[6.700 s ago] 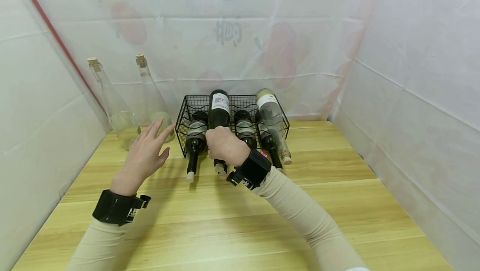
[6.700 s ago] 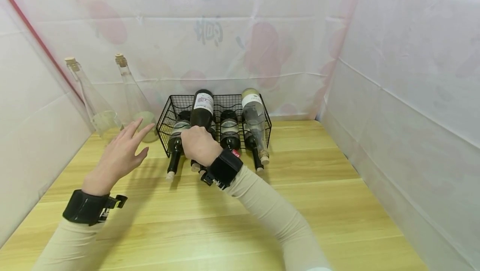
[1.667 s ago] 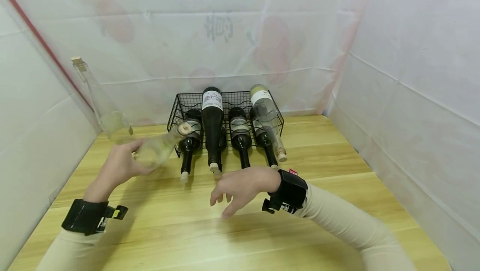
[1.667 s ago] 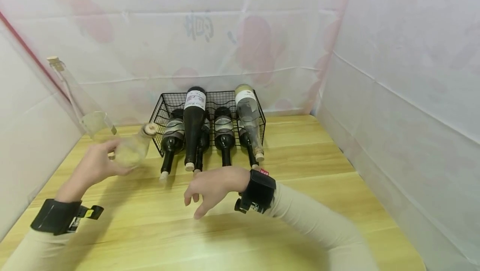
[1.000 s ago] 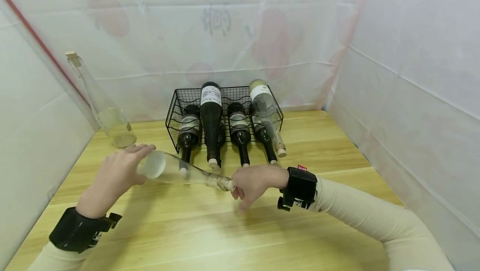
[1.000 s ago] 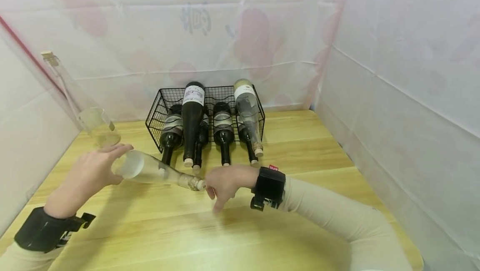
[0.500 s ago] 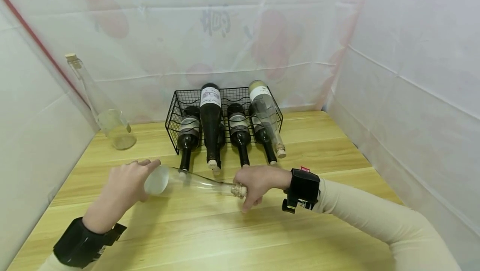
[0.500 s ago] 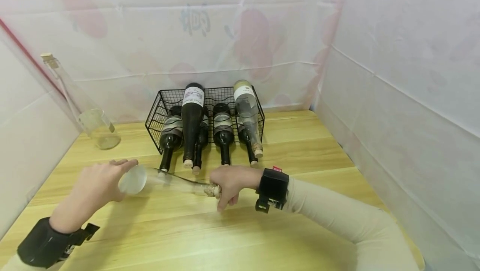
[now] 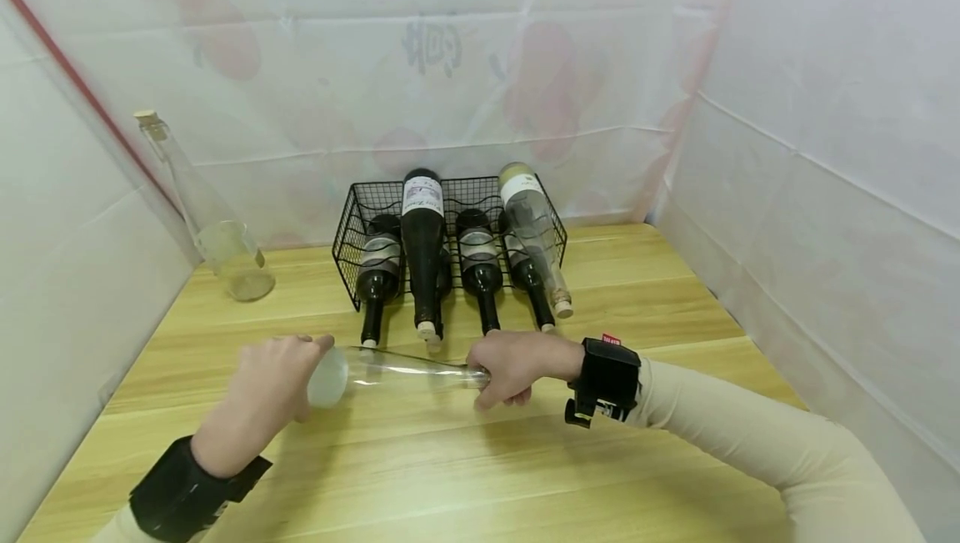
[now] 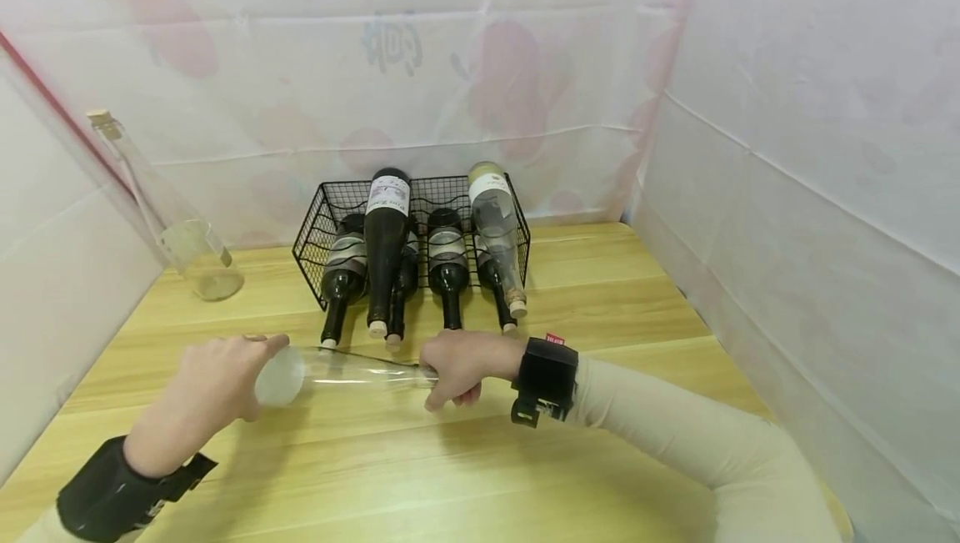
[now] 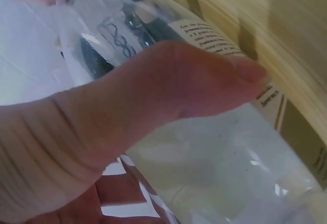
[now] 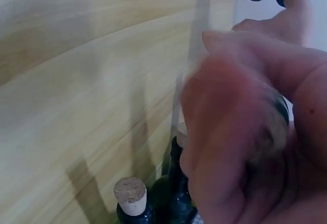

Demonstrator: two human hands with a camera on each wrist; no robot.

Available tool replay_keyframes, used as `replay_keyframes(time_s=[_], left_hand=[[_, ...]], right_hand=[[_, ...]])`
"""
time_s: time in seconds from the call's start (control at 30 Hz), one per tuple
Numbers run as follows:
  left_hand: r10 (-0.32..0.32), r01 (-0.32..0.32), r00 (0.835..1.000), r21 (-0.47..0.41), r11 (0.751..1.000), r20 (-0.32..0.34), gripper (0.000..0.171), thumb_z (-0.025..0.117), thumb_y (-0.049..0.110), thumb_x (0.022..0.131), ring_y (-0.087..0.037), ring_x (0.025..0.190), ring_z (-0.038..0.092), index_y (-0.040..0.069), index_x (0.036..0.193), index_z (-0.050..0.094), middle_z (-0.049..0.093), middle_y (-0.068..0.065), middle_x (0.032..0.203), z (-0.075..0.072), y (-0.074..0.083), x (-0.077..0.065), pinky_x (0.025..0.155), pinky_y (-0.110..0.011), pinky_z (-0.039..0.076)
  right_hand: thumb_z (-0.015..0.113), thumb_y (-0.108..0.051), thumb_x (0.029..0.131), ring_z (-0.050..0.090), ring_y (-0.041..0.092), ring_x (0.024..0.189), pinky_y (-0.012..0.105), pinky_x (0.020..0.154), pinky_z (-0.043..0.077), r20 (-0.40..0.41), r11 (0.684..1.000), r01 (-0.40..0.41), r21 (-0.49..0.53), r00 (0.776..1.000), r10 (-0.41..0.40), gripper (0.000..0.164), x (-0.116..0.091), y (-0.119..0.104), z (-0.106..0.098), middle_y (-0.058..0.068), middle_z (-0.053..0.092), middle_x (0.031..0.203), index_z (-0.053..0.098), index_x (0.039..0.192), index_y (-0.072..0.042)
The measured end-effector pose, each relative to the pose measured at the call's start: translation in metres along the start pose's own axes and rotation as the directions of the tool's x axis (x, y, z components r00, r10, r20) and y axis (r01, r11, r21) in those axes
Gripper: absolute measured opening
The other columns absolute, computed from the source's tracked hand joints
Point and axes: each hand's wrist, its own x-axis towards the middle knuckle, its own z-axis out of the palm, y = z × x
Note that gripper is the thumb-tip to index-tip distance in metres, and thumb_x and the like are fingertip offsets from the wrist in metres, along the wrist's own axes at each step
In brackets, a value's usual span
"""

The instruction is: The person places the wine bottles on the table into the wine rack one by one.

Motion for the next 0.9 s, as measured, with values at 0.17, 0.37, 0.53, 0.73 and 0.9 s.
replay_keyframes(time_s=[0.17,0.37,0.53,0.73,0.9], left_hand=[[-0.01,0.009,1.0,0.025,1.0,0.018,0.078,0.101,0.01,0.036,-0.029,0.063,0.066,0.01,0.108,0.071,0.073,-0.009,0.082,-0.005,0.009,0.003,0.04,-0.039,0.049],[-0.01,0.007,0.999,0.065,0.998,0.047,0.073,0.098,0.007,0.041,-0.021,0.057,0.056,0.011,0.109,0.071,0.07,-0.007,0.078,-0.007,0.019,0.001,0.04,-0.032,0.045],[0.002,-0.004,1.0,0.082,0.997,0.022,0.065,0.094,0.006,0.043,-0.016,0.052,0.045,0.013,0.103,0.071,0.064,-0.004,0.072,-0.007,0.027,-0.003,0.04,-0.028,0.038],[0.007,-0.01,0.999,0.081,0.997,0.042,0.073,0.1,0.012,0.039,-0.02,0.054,0.055,0.012,0.106,0.071,0.068,-0.006,0.076,-0.011,0.033,-0.002,0.04,-0.028,0.042],[0.016,-0.02,0.999,0.091,0.996,0.041,0.072,0.101,0.018,0.039,-0.018,0.053,0.053,0.012,0.104,0.071,0.066,-0.005,0.074,-0.013,0.036,0.0,0.04,-0.026,0.04]], right_hand=[[0.072,-0.019,0.097,0.046,0.01,0.041,0.021,0.046,0.039,-0.058,0.997,-0.031,-0.071,0.998,0.027,0.036,0.001,-0.001,0.0,-0.006,0.043,0.051,0.048,0.07,-0.019],[0.073,-0.022,0.097,0.046,0.01,0.042,0.021,0.05,0.037,-0.081,0.991,-0.022,-0.132,0.997,0.011,0.047,0.001,-0.003,0.005,-0.007,0.033,0.056,0.036,0.067,-0.019],[0.073,-0.019,0.096,0.048,0.008,0.04,0.019,0.049,0.038,-0.091,0.993,0.012,-0.119,0.996,-0.023,0.049,0.001,-0.003,0.011,-0.007,0.035,0.054,0.037,0.064,-0.02],[0.074,-0.018,0.095,0.046,0.007,0.039,0.019,0.051,0.043,-0.117,0.993,0.034,-0.116,0.992,-0.048,0.052,0.001,0.001,0.014,-0.008,0.03,0.053,0.033,0.063,-0.02],[0.072,-0.017,0.096,0.04,0.005,0.036,0.016,0.054,0.039,-0.148,0.988,0.059,-0.14,0.986,-0.08,0.057,0.001,0.005,0.014,-0.01,0.024,0.051,0.028,0.06,-0.022]])
